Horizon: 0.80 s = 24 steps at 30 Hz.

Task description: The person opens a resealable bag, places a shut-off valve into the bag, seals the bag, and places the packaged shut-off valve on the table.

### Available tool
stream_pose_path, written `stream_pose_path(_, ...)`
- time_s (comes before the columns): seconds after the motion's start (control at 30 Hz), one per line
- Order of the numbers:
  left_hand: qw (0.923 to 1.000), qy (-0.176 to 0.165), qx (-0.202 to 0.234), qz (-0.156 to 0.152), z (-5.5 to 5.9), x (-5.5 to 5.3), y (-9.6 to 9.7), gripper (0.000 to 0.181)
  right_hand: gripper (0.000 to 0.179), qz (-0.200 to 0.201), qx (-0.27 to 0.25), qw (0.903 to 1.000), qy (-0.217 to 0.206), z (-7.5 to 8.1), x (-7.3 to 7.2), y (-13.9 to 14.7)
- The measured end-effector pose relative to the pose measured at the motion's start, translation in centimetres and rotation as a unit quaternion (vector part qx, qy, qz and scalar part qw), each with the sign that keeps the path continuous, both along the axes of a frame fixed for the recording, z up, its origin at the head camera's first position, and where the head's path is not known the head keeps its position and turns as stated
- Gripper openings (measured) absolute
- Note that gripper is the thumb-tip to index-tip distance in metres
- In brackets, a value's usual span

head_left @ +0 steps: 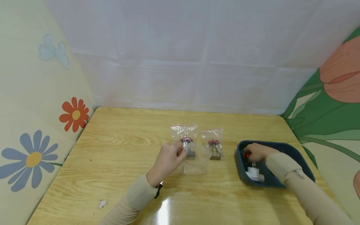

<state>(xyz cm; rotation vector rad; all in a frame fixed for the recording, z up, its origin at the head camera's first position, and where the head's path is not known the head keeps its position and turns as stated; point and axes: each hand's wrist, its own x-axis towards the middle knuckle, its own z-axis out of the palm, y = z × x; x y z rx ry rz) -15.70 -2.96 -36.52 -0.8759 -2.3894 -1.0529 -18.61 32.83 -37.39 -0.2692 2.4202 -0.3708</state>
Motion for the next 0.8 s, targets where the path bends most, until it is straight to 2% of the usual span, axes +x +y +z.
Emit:
stream_pose_path(0.2, 1.0, -0.003, -0.003, 0.003, -0.1, 0.0, 0.0, 0.014, 0.032, -0.027, -0.003, 0.9993, -0.026, 0.2, 0.3, 0.3)
stream_pose_path(0.33, 1.0, 0.0, -0.003, 0.001, -0.1, -0.1, 0.1, 0.015, 0.032, -0.032, -0.009, 0.9993, -0.02, 0.2, 0.5, 0.3)
stream_pose_path(0.47, 1.0, 0.007, -0.006, 0.004, -0.1, -0.1, 0.0, 0.016, 0.048, -0.049, -0.017, 0.9985, -0.014, 0.4, 0.8, 0.4)
stream_pose_path(0.57, 0.9999, 0.01, -0.009, 0.008, -0.1, -0.1, 0.0, 0.017, 0.064, -0.063, -0.025, 0.9975, -0.021, 0.5, 1.1, 0.3)
stream_pose_path(0.63, 0.9999, 0.009, -0.009, 0.008, -0.1, 0.0, -0.1, 0.017, 0.068, -0.066, -0.029, 0.997, -0.026, 0.5, 1.2, 0.4)
stream_pose_path(0.8, 0.9999, 0.0, -0.009, 0.006, 0.0, 0.0, 0.0, 0.016, 0.051, -0.041, -0.032, 0.9986, -0.007, 0.4, 1.5, 0.7)
